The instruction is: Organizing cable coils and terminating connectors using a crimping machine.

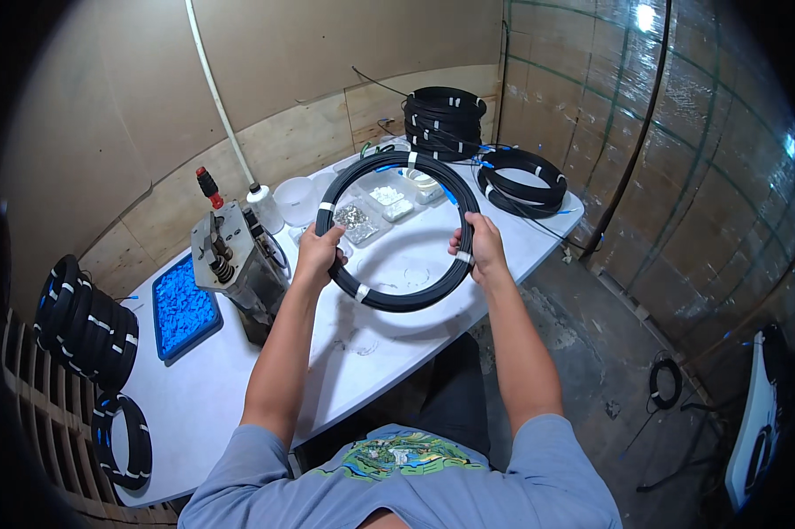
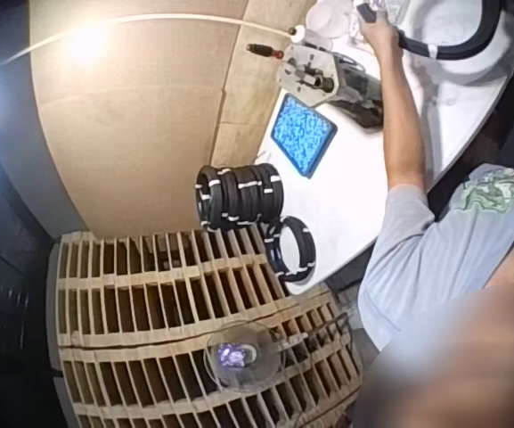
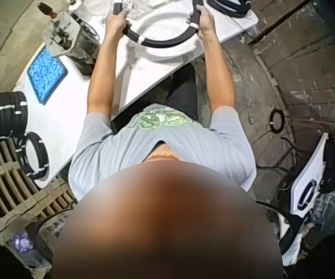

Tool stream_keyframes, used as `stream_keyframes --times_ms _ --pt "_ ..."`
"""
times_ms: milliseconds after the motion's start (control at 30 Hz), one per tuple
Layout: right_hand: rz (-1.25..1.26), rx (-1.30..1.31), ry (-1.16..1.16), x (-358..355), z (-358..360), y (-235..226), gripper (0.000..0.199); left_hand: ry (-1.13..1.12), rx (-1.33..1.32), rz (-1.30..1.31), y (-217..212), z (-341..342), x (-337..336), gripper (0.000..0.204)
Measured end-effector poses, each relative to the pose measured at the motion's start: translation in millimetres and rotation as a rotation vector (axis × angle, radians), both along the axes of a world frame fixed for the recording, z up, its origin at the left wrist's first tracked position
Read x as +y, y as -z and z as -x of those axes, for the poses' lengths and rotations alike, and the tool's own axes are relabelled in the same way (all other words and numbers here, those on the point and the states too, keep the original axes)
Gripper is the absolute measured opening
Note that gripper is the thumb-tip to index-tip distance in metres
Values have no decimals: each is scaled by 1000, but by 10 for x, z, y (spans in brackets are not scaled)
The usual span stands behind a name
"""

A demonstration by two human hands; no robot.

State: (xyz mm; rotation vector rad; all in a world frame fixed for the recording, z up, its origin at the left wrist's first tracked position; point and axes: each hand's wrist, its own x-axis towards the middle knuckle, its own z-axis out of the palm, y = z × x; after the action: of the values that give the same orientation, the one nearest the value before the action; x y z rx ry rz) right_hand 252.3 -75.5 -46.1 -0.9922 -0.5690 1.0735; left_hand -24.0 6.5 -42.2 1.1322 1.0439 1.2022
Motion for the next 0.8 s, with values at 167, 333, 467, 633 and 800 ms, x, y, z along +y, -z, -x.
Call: stream_keyframes --times_ms 167,333,467,633,800 --pt "-149 -21 41 -163 337 60 19 41 -2 1 -59 165 151 14" --pt "-188 -6 41 -241 403 -63 26 94 -35 117 -101 219 179 9" --pt "-167 93 -16 -159 260 -168 25 76 -178 70 -210 238 -54 12" --pt "-246 148 -208 -145 440 -346 20 -61 -239 -54 -495 577 -597 23" --pt "-279 177 -480 -79 1024 -611 32 -368 -199 -215 -817 1097 -1329 53"
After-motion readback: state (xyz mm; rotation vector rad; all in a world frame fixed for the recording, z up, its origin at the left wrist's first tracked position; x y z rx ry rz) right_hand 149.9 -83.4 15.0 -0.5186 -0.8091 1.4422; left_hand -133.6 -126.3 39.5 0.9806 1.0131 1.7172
